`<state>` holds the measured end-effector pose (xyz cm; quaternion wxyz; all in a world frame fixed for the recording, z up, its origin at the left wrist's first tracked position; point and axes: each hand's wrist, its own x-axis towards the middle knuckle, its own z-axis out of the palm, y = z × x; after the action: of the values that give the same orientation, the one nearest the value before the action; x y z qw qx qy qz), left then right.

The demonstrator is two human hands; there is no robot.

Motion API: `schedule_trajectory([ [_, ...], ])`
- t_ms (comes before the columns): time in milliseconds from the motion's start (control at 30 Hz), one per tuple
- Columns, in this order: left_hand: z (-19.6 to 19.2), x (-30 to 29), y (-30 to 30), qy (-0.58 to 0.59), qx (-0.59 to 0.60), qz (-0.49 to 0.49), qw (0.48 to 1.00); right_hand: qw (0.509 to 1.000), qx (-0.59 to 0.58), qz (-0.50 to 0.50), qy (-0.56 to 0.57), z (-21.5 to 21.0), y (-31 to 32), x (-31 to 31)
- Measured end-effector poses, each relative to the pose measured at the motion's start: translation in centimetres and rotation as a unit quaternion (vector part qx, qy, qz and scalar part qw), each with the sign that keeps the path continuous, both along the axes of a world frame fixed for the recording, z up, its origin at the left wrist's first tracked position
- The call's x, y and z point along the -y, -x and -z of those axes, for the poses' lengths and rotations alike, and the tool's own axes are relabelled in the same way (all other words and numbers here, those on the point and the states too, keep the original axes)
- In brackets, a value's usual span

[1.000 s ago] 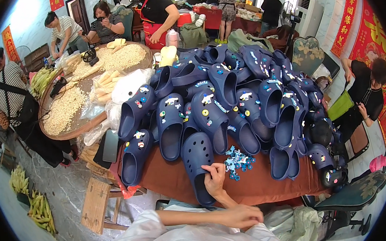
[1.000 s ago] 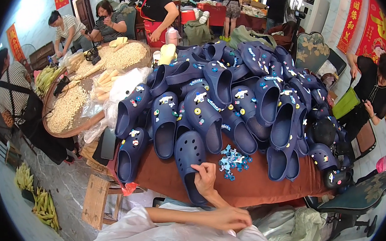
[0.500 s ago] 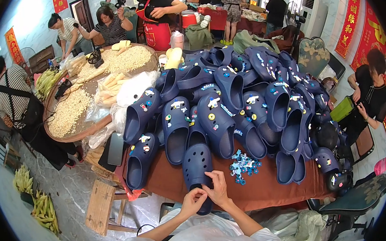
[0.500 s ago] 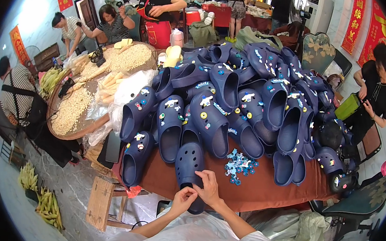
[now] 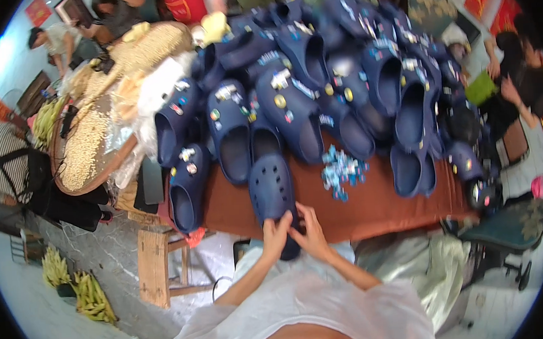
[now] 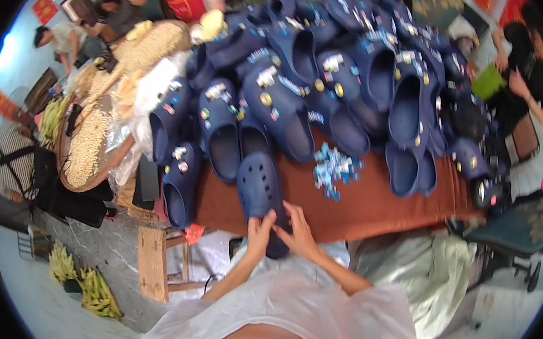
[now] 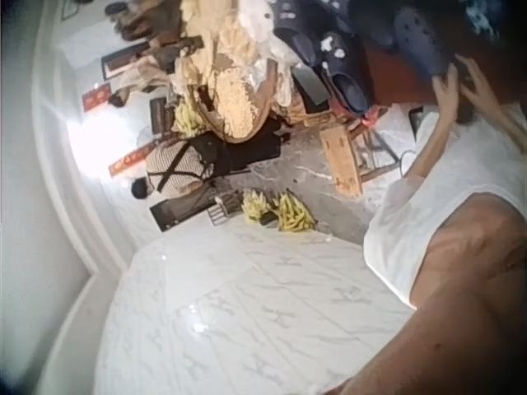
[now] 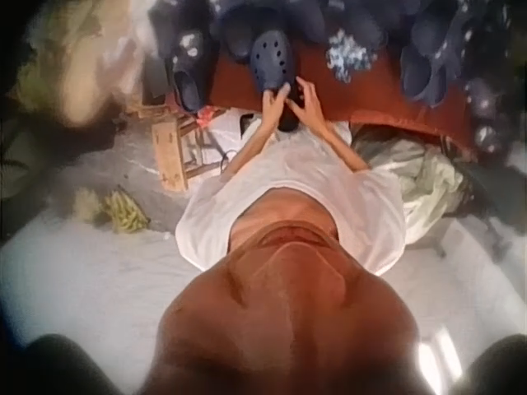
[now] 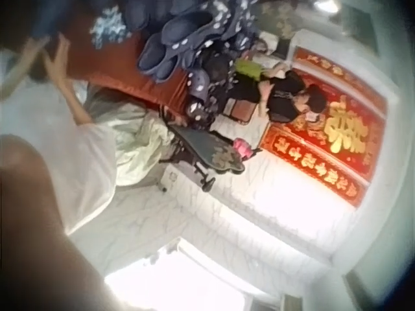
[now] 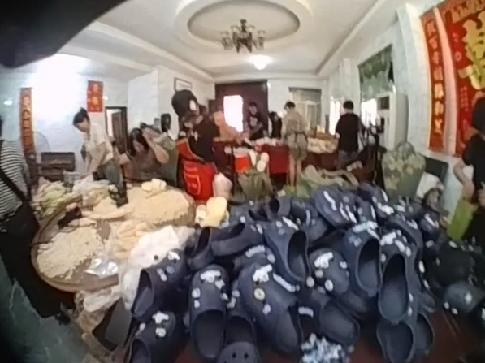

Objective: Decorate blue clogs with various cartoon charms.

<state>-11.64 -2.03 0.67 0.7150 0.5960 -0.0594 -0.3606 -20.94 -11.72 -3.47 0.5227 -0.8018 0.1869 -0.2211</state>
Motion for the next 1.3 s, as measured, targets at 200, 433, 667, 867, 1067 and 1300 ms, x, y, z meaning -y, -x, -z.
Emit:
schedule_trajectory([
  [200, 1.0, 1.2, -1.4, 0.008, -0.01, -0.054, 0.998, 0.999, 0.017, 0.002, -0.038, -0.6, -0.9, -0.8],
  [433, 1.2, 0.4, 0.6, 0.023, -0.074, -0.081, 0.994, 0.995, 0.014, 0.033, 0.097, -0.5, 2.1, 2.0],
  [667, 1.8, 0.5, 2.4, 0.025, -0.106, -0.004, 0.994, 0.962, -0.052, 0.18, 0.2, 0.1, 2.2, 11.3],
  [867, 2.8, 1.3, 1.3, 0.105, -0.183, -0.019, 0.977, 0.955, -0.105, 0.201, 0.192, 1.1, -0.2, 13.8],
  [1067, 3.3, 0.6, 1.4, 0.131, -0.156, 0.038, 0.978, 0.952, -0.153, 0.194, 0.18, 1.7, -0.7, 14.3],
  [1300, 4.4, 2.2, 1.1, 0.164, -0.215, -0.023, 0.962, 0.967, -0.079, 0.221, 0.104, 1.7, -0.4, 14.1],
])
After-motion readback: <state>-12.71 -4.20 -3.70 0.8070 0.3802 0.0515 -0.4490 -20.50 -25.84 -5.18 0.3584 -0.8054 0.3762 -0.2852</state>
